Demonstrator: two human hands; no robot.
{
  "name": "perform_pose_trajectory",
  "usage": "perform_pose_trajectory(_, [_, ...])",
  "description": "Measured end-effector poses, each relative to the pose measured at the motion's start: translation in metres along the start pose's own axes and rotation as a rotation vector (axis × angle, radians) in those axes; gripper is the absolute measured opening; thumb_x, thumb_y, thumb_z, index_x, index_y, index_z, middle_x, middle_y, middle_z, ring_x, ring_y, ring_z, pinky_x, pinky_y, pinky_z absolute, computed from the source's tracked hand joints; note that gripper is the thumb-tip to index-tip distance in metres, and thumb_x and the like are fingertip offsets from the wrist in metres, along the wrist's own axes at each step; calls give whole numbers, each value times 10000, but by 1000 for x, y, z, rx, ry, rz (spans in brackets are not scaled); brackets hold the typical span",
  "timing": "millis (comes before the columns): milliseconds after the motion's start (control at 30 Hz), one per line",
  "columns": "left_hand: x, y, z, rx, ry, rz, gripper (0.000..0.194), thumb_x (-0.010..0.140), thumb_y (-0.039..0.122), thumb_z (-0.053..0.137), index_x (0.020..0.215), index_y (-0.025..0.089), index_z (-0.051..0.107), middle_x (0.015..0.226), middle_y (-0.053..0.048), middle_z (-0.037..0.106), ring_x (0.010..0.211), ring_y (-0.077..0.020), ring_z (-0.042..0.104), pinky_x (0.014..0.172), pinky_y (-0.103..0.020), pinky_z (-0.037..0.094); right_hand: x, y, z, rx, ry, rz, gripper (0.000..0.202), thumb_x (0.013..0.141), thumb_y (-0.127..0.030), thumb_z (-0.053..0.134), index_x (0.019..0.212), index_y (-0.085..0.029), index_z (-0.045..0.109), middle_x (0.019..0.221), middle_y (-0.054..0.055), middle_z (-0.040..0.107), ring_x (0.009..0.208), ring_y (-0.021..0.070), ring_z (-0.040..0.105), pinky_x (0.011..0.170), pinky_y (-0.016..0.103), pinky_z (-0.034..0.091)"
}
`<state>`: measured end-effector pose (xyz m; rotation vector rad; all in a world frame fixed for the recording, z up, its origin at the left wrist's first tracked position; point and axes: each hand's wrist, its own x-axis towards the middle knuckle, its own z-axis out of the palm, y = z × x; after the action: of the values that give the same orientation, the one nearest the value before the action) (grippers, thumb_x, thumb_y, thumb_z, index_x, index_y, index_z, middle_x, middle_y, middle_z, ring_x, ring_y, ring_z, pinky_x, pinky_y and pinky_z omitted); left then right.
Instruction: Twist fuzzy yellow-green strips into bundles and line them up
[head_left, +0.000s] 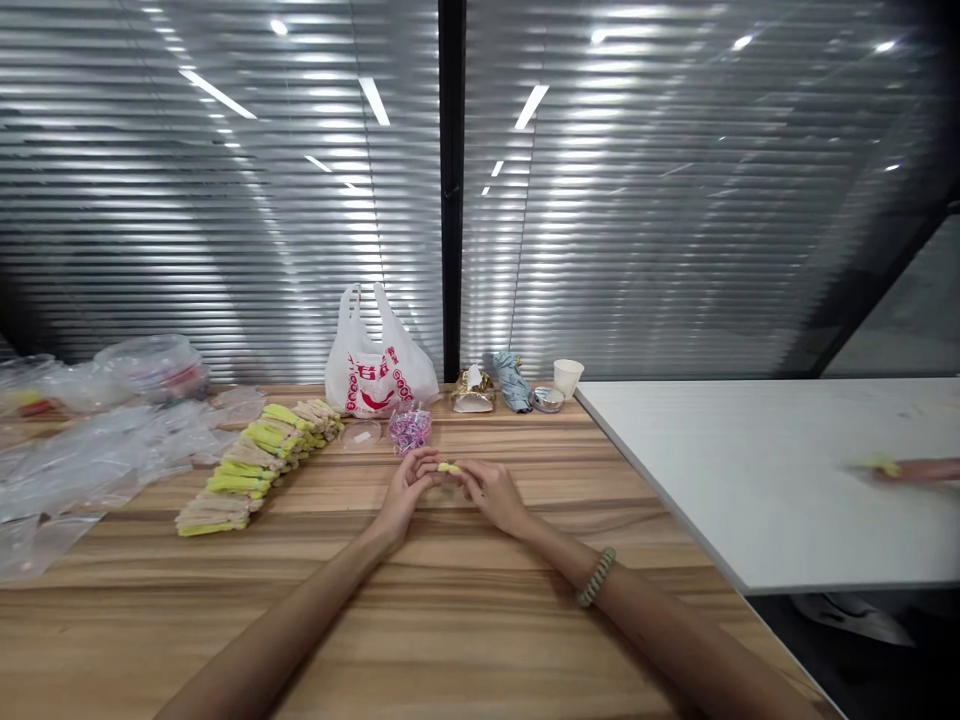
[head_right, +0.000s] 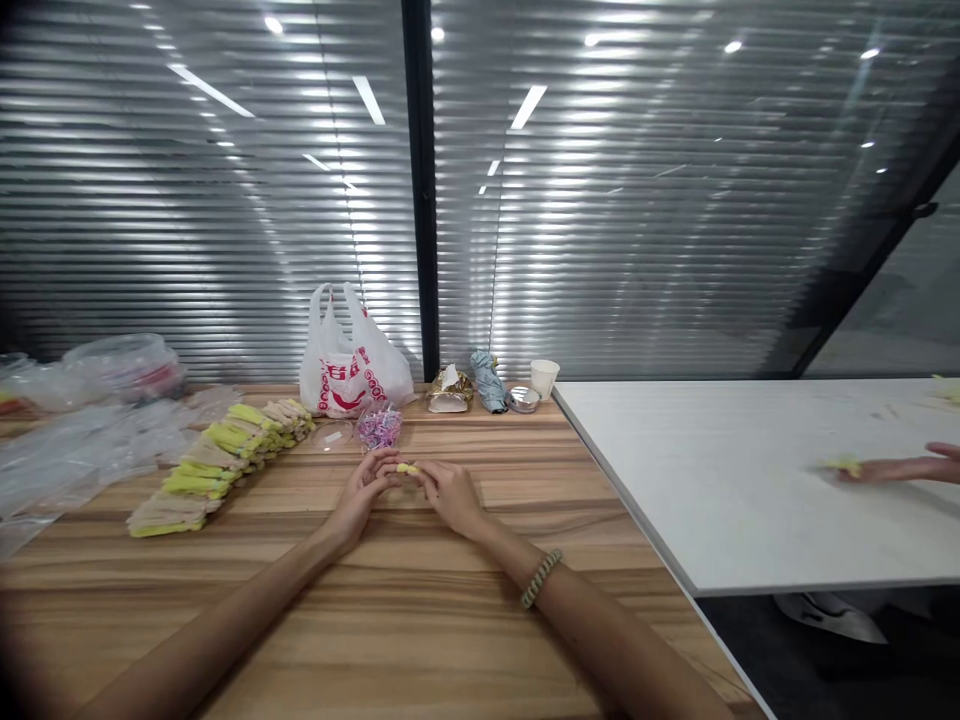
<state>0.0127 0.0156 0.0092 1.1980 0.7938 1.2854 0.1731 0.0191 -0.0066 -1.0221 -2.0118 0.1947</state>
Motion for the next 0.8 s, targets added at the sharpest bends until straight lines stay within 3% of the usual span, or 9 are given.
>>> perform_pose_trajectory(233, [1,-1,-1,-26,9,-7,333,617,160,639,937,174,545,937,-56,613,909,-169,557,832,-278,414,2,-4,-4,80,-45,27,226,867,-222,405,915,-188,624,603,-12,623,516,103,554,556,189,414])
perform_pose_trajectory(667, [-1,-1,-3,38,49,-9,397,559,170,697,943,173,601,1042,-75,608,1000,-207,532,836,-284,418,2,-7,-7,131,-97,26,232,873,-242,403,931,-180,619,631,-9,643,504,96,557,553,188,421])
perform_pose_trajectory(800, [-2,1,-1,38,-16,-58,358,559,186,717,905,161,628,954,-73,646,934,-193,562,825,-281,418,2,-6,-5,143,-73,56,251,877,-283,400,955,-183,617,603,-9,640,477,99,549,547,193,426])
